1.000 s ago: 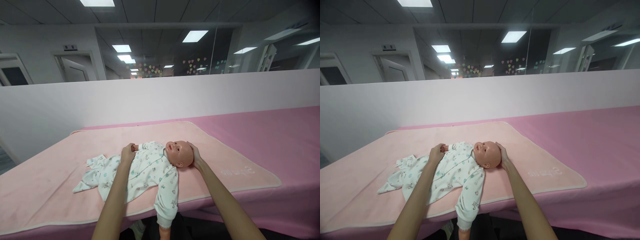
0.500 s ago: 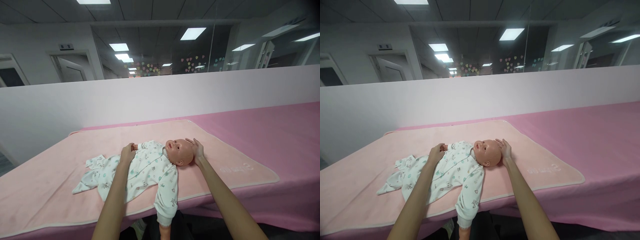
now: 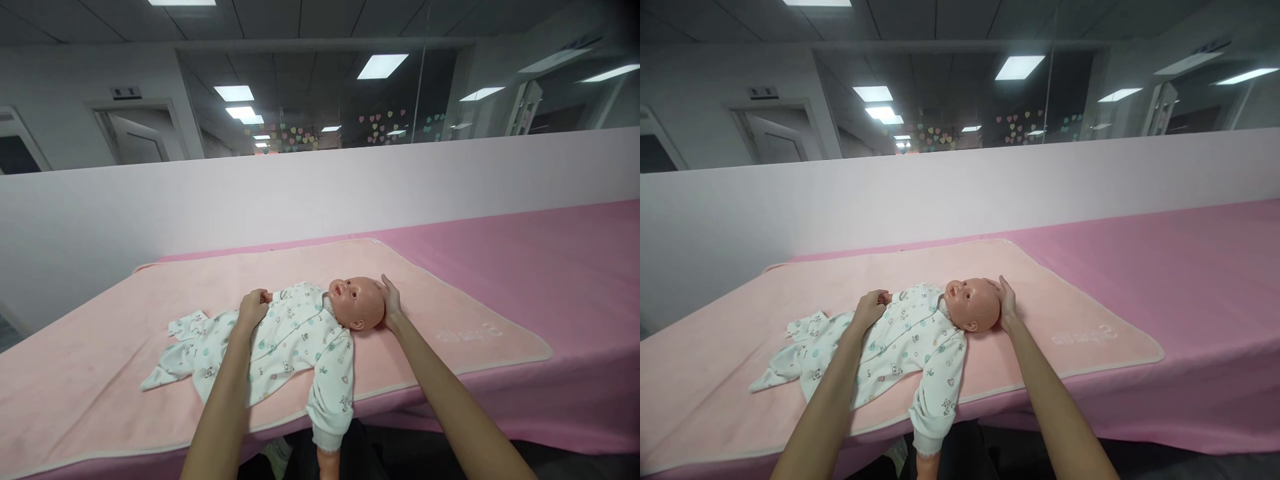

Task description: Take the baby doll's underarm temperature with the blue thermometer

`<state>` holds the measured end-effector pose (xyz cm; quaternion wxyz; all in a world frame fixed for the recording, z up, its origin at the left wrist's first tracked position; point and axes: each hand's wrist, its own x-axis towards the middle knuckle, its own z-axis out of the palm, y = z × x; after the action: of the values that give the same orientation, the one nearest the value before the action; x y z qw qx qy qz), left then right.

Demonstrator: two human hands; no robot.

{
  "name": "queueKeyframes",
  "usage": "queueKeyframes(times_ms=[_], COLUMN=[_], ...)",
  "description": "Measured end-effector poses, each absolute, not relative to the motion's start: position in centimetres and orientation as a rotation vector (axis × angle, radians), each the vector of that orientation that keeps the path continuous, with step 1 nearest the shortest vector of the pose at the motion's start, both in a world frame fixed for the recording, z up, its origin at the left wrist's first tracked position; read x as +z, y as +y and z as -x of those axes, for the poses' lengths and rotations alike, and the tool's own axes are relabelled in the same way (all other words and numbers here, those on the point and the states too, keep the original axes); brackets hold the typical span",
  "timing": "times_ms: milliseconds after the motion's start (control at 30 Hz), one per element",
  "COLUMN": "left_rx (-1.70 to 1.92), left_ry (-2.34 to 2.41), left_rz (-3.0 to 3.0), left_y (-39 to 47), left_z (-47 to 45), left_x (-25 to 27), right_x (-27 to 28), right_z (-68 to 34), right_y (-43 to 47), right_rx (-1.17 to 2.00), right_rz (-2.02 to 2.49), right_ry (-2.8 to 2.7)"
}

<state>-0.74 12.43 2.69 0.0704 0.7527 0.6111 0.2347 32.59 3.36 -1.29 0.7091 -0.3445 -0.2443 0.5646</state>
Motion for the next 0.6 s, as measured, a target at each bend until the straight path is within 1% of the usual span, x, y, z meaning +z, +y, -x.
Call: queueKeyframes(times_ms=[100, 300, 600], left_rx=[0.694, 0.728, 0.744], left_ry=[1.84, 1.888, 1.89], left_rz=[-2.259, -2.25, -2.257], left_y=[12.48, 12.66, 12.46], left_z=[0.73, 0.55, 0.49], left_x=[2.67, 2.43, 2.42], right_x=[-1.56, -1.17, -1.15], right_z=[-33.03, -32.3, -32.41], right_y=[3.48, 2.91, 2.97], right_rx=[1.188, 1.415, 1.344], right_rz=[0.692, 0.773, 0.77], right_ry=[-0.527, -0.683, -0.645])
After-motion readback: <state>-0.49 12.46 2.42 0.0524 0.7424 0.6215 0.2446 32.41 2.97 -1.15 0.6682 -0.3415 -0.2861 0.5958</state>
